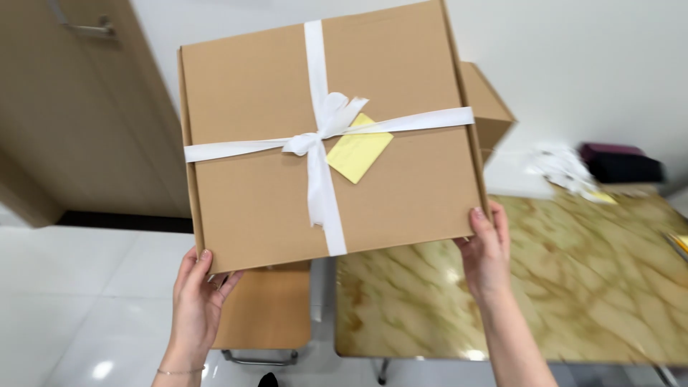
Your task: Pack clothing into plastic bags and cardboard boxes, then secure the boxes by tying ribbons around them.
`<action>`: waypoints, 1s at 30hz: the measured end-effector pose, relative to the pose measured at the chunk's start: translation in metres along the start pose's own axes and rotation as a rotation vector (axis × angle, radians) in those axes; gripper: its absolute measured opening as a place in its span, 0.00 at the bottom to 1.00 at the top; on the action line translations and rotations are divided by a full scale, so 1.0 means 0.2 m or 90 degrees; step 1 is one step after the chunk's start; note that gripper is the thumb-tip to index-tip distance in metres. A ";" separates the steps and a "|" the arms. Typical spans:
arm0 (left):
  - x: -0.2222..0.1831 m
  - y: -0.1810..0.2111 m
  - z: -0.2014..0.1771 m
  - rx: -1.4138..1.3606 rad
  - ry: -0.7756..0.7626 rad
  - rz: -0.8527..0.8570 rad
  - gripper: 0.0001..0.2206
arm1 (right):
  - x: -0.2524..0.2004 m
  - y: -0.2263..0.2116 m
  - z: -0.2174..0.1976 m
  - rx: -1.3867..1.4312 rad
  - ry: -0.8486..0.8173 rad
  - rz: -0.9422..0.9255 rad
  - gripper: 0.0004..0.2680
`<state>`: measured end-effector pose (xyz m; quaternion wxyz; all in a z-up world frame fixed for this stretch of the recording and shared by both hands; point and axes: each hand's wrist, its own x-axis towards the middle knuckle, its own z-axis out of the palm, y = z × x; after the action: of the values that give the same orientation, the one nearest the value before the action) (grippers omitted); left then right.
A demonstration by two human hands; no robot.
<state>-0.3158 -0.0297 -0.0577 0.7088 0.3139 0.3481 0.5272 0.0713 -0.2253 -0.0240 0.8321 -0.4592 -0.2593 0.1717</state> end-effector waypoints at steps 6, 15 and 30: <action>-0.30 -0.39 0.36 0.022 -0.066 -0.115 0.22 | -0.23 -0.41 -0.75 0.015 0.168 -0.041 0.07; -0.63 -0.95 0.98 0.269 -0.292 -0.389 0.35 | -0.51 -0.60 -1.78 -0.133 0.377 -0.001 0.14; -0.42 -1.92 1.14 0.749 -0.168 -0.470 0.35 | 0.00 -0.05 -2.46 -0.161 0.421 0.249 0.12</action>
<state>0.0587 -0.2227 -0.2284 0.5904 0.5678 0.5698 -0.0657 0.3620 -0.5634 -0.2331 0.7593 -0.6291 0.0958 0.1362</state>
